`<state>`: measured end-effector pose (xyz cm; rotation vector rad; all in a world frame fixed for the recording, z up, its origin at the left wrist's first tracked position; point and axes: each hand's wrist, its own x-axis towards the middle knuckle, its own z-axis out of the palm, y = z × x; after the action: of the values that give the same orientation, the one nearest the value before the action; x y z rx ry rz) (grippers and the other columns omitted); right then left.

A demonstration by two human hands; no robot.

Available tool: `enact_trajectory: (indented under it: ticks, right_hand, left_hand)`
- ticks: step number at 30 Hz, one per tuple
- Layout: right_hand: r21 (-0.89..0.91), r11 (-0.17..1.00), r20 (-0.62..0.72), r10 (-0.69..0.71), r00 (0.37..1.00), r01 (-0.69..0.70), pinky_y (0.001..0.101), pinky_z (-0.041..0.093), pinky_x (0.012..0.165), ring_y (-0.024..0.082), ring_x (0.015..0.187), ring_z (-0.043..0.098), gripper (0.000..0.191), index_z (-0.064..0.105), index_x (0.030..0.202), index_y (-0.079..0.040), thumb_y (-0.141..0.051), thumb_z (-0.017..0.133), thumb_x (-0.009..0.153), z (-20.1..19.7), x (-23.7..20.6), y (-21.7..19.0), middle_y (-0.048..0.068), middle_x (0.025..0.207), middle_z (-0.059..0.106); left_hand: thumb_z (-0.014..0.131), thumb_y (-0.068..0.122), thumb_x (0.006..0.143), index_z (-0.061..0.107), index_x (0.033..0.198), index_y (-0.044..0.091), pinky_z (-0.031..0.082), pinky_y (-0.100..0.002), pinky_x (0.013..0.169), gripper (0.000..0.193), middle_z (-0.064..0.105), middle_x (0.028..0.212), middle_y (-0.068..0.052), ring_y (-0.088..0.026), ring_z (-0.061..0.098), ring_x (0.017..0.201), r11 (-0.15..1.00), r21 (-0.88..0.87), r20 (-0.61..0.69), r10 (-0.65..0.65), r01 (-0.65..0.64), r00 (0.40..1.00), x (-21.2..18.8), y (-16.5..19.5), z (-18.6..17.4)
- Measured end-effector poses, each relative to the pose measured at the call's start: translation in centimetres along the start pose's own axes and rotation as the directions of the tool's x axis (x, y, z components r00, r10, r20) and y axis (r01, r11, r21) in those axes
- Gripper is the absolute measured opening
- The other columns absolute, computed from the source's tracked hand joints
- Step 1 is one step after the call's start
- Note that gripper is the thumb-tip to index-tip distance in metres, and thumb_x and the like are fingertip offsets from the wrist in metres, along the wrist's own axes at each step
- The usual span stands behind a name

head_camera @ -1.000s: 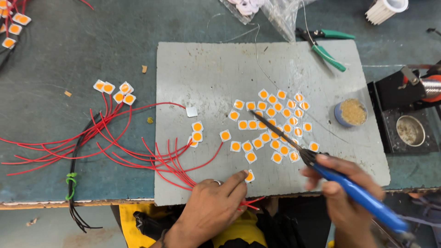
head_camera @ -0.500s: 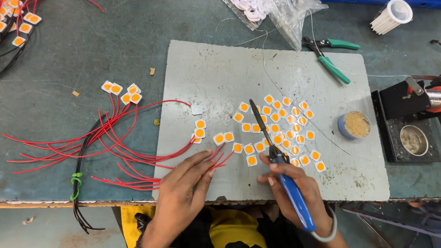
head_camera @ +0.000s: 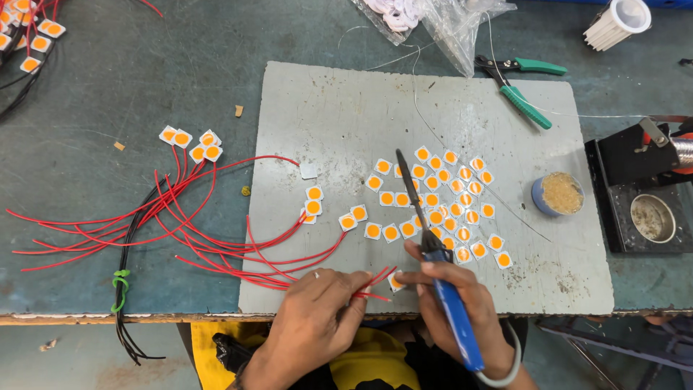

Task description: The person solders red wires to small square LED modules arranged on a gray work surface. They use a soldering iron to attach each wire to the LED contacts, then move the completed units aside. The person also strips the ends of red wires with pliers and organizes them for further soldering.

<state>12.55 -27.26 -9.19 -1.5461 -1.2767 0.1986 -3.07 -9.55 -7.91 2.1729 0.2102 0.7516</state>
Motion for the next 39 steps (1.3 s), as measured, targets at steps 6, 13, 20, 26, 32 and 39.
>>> enact_trajectory:
  ticks: [6, 13, 20, 26, 32, 39]
  right_hand:
    - [0.105, 0.982, -0.101, 0.167, 0.981, -0.157, 0.0389, 0.065, 0.090, 0.035, 0.113, 0.076, 0.056, 0.034, 0.135, -0.011, 0.017, 0.056, 0.091, -1.8, -2.3, -0.2, 0.036, 0.145, 0.054]
    - [0.114, 0.977, -0.195, 0.199, 0.960, -0.180, 0.0449, 0.062, 0.090, 0.040, 0.112, 0.075, 0.057, 0.033, 0.133, -0.011, 0.018, 0.056, 0.090, -2.9, -3.0, -1.2, 0.036, 0.142, 0.056]
    - [0.090, 0.977, -0.243, 0.211, 0.947, -0.194, 0.0497, 0.061, 0.095, 0.045, 0.126, 0.066, 0.054, 0.032, 0.131, -0.010, 0.020, 0.052, 0.090, -3.4, -2.9, -2.0, 0.038, 0.142, 0.054]
    - [0.103, 0.973, -0.226, 0.226, 0.948, -0.208, 0.0512, 0.062, 0.094, 0.044, 0.119, 0.071, 0.057, 0.033, 0.133, -0.012, 0.019, 0.054, 0.091, -3.8, -2.8, -2.4, 0.037, 0.143, 0.056]
    - [0.047, 0.997, -0.282, 0.066, 0.957, -0.054, 0.0507, 0.061, 0.093, 0.040, 0.115, 0.069, 0.043, 0.044, 0.144, -0.010, 0.001, 0.054, 0.104, -5.0, -3.2, -2.8, 0.031, 0.134, 0.060]
    - [-0.052, 0.998, -0.524, -0.001, 0.852, -0.031, 0.0344, 0.060, 0.061, 0.023, 0.072, 0.075, 0.024, 0.054, 0.121, 0.000, -0.014, 0.057, 0.103, -7.7, -5.9, -1.2, 0.023, 0.098, 0.069]
  left_hand:
    - [0.082, 0.012, 0.075, 0.070, 0.093, 0.008, 0.049, -0.037, 0.062, 0.022, 0.064, 0.078, -0.005, -0.025, 0.062, 0.068, 0.991, 0.086, 0.037, 0.098, -0.100, 0.995, 0.0, 0.0, 0.3]
    - [0.081, 0.018, 0.076, 0.071, 0.097, 0.010, 0.048, -0.036, 0.061, 0.025, 0.069, 0.099, -0.003, -0.020, 0.060, 0.065, 0.951, 0.202, 0.105, 0.216, -0.233, 0.971, -0.8, 0.4, 0.9]
    - [0.079, 0.016, 0.084, 0.056, 0.087, 0.005, 0.047, -0.032, 0.061, 0.025, 0.068, 0.133, -0.021, -0.015, 0.059, 0.061, 0.892, 0.251, 0.233, 0.321, -0.375, 0.918, -1.6, 0.2, 2.0]
    - [0.077, 0.024, 0.085, 0.055, 0.084, 0.008, 0.047, -0.032, 0.059, 0.028, 0.068, 0.129, -0.024, -0.015, 0.058, 0.057, 0.897, 0.290, 0.242, 0.269, -0.334, 0.932, -1.8, 0.1, 2.8]
    - [0.076, 0.023, 0.087, 0.053, 0.081, 0.008, 0.045, -0.031, 0.054, 0.029, 0.071, 0.126, -0.024, -0.015, 0.055, 0.052, 0.885, 0.321, 0.249, 0.265, -0.337, 0.932, -1.7, 0.2, 2.7]
    - [0.076, 0.024, 0.088, 0.054, 0.082, 0.007, 0.046, -0.031, 0.056, 0.028, 0.071, 0.126, -0.022, -0.013, 0.055, 0.054, 0.883, 0.330, 0.243, 0.261, -0.332, 0.934, -1.8, 0.3, 2.7]
